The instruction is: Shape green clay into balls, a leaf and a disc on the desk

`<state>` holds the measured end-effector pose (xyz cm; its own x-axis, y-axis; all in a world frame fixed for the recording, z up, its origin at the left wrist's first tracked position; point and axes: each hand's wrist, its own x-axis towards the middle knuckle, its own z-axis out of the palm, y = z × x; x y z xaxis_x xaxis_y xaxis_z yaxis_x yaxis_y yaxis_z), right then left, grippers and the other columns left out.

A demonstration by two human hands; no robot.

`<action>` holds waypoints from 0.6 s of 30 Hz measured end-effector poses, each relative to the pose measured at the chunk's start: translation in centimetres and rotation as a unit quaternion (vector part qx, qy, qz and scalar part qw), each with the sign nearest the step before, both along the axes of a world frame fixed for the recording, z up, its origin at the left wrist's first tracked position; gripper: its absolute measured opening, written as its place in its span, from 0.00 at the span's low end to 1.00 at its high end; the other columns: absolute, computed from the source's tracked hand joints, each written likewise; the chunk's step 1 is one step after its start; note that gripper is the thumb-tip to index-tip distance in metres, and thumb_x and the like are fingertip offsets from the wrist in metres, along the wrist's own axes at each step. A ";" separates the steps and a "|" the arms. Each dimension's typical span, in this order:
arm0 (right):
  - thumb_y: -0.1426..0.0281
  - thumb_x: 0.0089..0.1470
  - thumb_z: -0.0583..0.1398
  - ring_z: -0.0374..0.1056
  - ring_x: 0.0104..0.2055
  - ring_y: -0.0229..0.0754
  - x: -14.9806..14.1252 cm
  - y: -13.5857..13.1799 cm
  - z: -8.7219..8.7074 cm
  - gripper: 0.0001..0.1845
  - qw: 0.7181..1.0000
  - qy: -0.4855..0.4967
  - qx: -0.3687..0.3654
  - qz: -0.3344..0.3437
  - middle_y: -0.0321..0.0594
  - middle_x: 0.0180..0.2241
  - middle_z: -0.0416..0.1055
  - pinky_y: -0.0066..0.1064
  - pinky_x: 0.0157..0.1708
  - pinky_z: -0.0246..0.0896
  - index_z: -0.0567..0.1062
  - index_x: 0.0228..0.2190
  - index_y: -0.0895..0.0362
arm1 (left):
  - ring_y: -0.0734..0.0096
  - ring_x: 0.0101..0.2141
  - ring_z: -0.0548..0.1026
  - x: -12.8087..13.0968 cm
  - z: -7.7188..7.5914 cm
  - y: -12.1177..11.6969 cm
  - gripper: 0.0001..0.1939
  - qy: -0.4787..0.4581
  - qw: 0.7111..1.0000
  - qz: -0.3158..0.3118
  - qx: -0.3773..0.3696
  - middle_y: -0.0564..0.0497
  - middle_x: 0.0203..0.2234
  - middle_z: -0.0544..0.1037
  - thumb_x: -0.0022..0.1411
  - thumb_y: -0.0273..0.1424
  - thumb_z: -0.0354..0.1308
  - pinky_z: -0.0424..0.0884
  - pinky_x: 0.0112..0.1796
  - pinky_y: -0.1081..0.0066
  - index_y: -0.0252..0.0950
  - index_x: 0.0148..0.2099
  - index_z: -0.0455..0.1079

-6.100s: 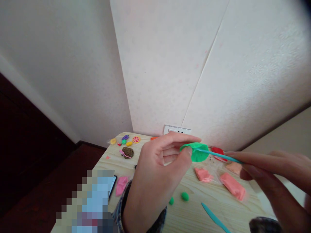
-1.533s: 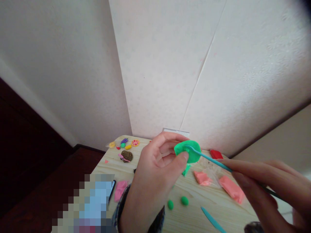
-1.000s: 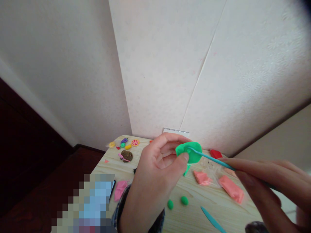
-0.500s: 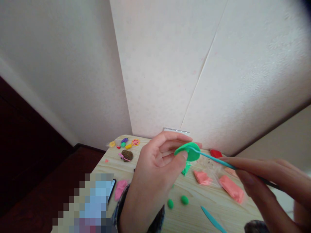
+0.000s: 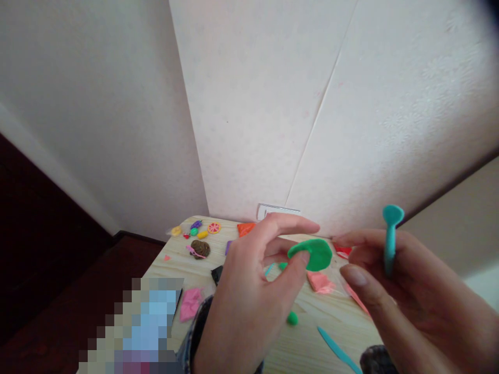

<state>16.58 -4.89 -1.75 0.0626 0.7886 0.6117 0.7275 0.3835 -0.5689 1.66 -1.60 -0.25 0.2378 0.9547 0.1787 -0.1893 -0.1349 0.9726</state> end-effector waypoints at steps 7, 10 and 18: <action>0.62 0.54 0.58 0.70 0.23 0.37 0.7 0.2 -0.3 0.09 0.998 -0.057 0.008 0.000 0.32 0.23 0.72 0.25 0.19 0.61 0.74 0.37 0.49 | 0.67 0.41 0.76 0.1 -0.2 -0.8 0.15 0.137 0.987 0.010 0.089 0.54 0.43 0.77 0.57 0.24 0.57 0.70 0.46 0.68 0.43 0.47 0.72; 0.63 0.54 0.59 0.69 0.24 0.37 0.0 -0.1 -0.1 0.06 0.999 -0.031 0.030 -0.034 0.31 0.23 0.72 0.26 0.21 0.61 0.75 0.33 0.50 | 0.67 0.42 0.75 0.2 -0.5 -0.8 0.17 0.138 0.987 0.022 0.080 0.53 0.44 0.77 0.56 0.25 0.59 0.69 0.47 0.67 0.45 0.48 0.70; 0.62 0.54 0.59 0.61 0.21 0.37 -1.6 -0.1 0.3 0.06 0.981 0.036 0.070 -0.180 0.33 0.21 0.67 0.28 0.20 0.55 0.74 0.29 0.50 | 0.70 0.29 0.72 -0.1 -1.2 0.0 0.10 0.172 0.985 0.028 0.002 0.51 0.28 0.74 0.51 0.36 0.64 0.69 0.31 0.72 0.37 0.32 0.68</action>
<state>15.01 -4.99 -1.43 0.3675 0.6160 0.6968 0.7905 0.1879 -0.5830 1.56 -1.59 -1.48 0.2324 0.9673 0.1012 0.1593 -0.1405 0.9772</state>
